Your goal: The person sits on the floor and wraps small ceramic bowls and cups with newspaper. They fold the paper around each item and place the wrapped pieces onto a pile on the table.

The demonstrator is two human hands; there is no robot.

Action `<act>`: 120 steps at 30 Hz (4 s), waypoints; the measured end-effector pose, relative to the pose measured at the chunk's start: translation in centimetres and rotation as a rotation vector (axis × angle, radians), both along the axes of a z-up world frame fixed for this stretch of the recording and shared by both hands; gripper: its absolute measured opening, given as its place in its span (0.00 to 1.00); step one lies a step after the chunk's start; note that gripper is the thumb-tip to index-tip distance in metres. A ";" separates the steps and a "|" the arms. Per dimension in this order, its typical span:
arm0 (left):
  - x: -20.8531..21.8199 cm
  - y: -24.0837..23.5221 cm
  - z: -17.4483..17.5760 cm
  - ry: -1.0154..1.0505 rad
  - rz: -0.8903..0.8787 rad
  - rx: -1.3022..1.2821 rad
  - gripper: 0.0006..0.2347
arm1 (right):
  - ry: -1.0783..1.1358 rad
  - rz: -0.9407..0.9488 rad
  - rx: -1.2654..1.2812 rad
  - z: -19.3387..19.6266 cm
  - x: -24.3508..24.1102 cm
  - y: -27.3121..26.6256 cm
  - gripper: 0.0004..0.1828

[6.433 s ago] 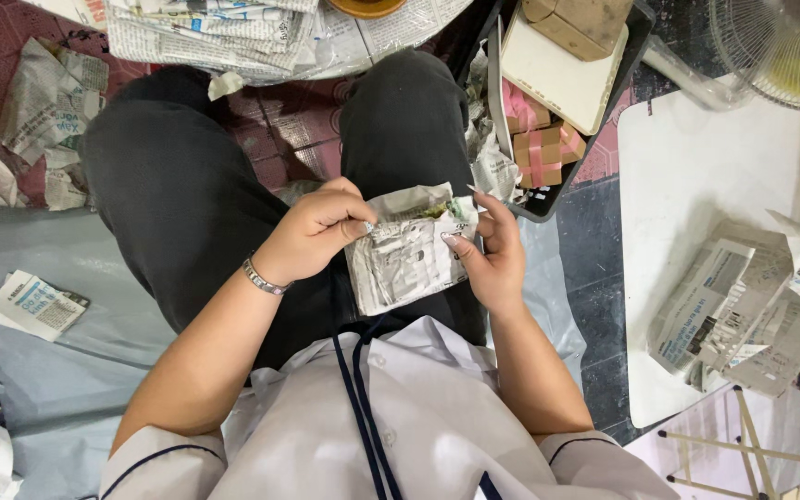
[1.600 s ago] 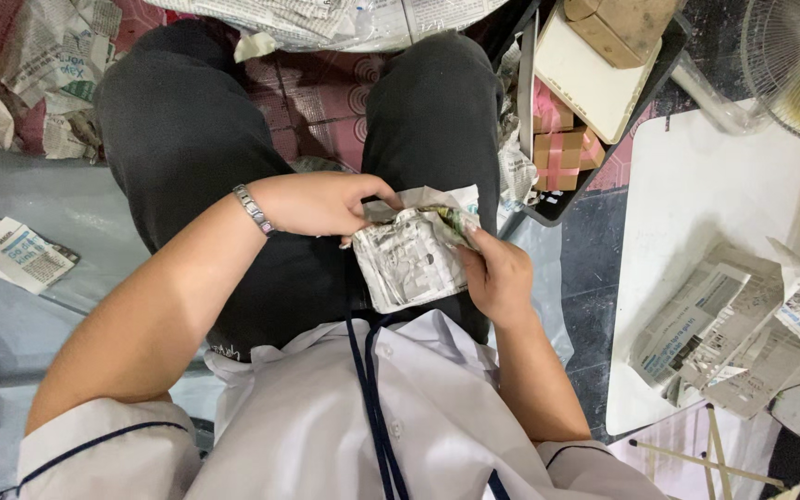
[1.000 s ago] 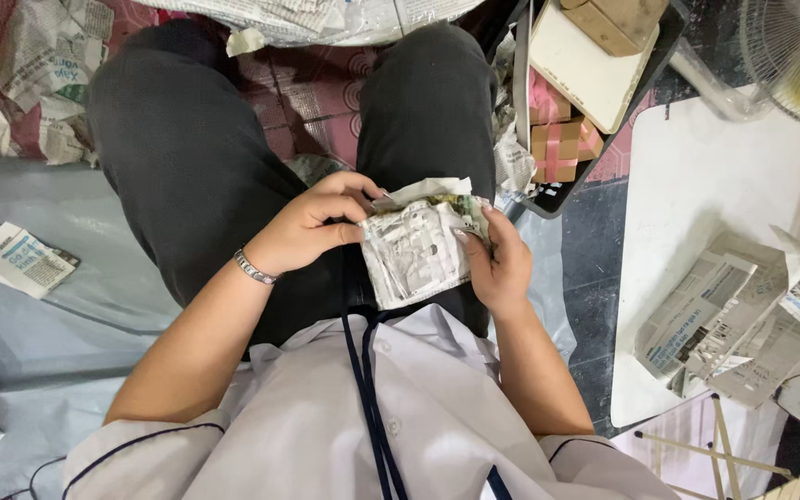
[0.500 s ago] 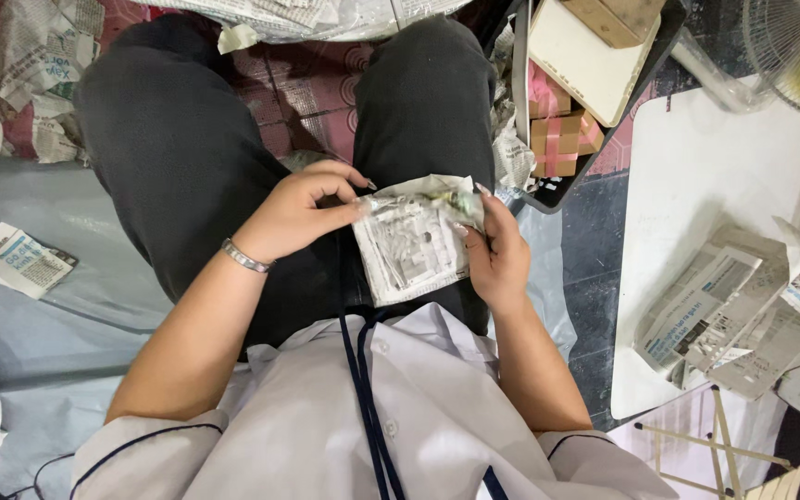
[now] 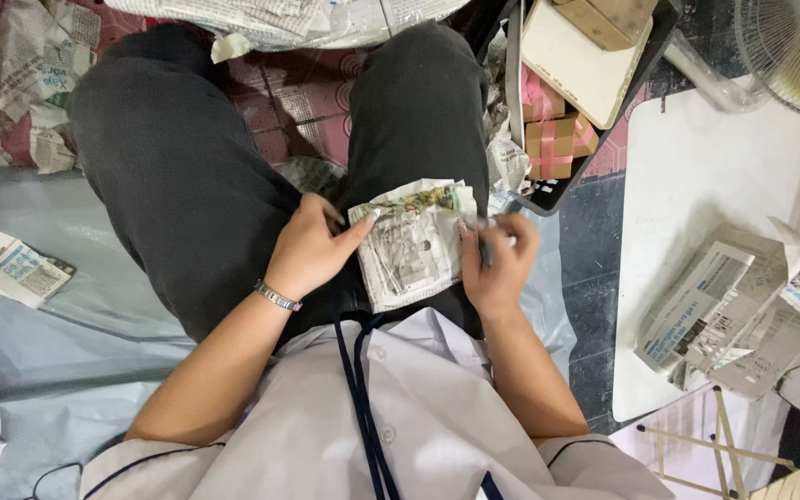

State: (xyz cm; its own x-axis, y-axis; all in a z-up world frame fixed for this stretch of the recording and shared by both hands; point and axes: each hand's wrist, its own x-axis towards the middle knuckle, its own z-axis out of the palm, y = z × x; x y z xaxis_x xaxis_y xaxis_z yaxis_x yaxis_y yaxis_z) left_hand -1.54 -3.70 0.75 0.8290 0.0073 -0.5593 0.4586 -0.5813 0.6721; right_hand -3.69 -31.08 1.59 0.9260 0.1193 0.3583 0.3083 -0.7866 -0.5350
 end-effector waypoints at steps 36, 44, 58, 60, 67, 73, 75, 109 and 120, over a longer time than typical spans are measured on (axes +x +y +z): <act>-3.4 -4.7 3.5 -0.115 0.471 -0.635 0.13 | 0.130 0.372 -0.375 3.6 -1.9 2.5 0.32; -6.8 -3.0 0.7 0.187 0.218 -0.871 0.21 | 0.279 0.373 -0.196 2.7 -0.6 2.0 0.30; -0.2 -0.3 3.1 -0.656 -0.245 -0.241 0.17 | 0.312 0.157 0.319 1.1 1.5 0.4 0.09; 0.2 -1.3 1.6 -0.607 -0.164 -0.326 0.13 | 0.332 0.073 0.384 0.3 1.5 0.7 0.05; -0.5 -3.2 -0.8 -0.531 0.117 -0.282 0.09 | 0.312 -0.102 0.486 -0.6 2.4 1.5 0.12; -0.9 -3.1 -2.9 -0.493 0.221 -0.179 0.12 | 0.224 -0.161 0.251 -1.1 2.1 2.1 0.17; -1.0 -3.4 -3.4 -0.607 0.246 -0.154 0.15 | 0.230 -0.222 0.222 -0.9 1.6 2.6 0.19; 13.7 10.8 3.0 -0.682 0.782 -1.066 0.13 | -0.119 0.216 0.009 6.3 23.2 14.7 0.24; 23.2 14.3 2.9 -0.717 0.668 -0.339 0.10 | -0.102 0.260 -0.084 2.3 30.2 21.9 0.14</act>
State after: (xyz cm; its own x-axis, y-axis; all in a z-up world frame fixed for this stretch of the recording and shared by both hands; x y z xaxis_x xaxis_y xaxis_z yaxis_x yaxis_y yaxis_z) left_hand 21.61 10.62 3.64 0.8526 0.5226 0.0056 0.0454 -0.0849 0.9954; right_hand 26.52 -9.20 3.87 0.8203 0.3812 0.4264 0.5541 -0.7144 -0.4273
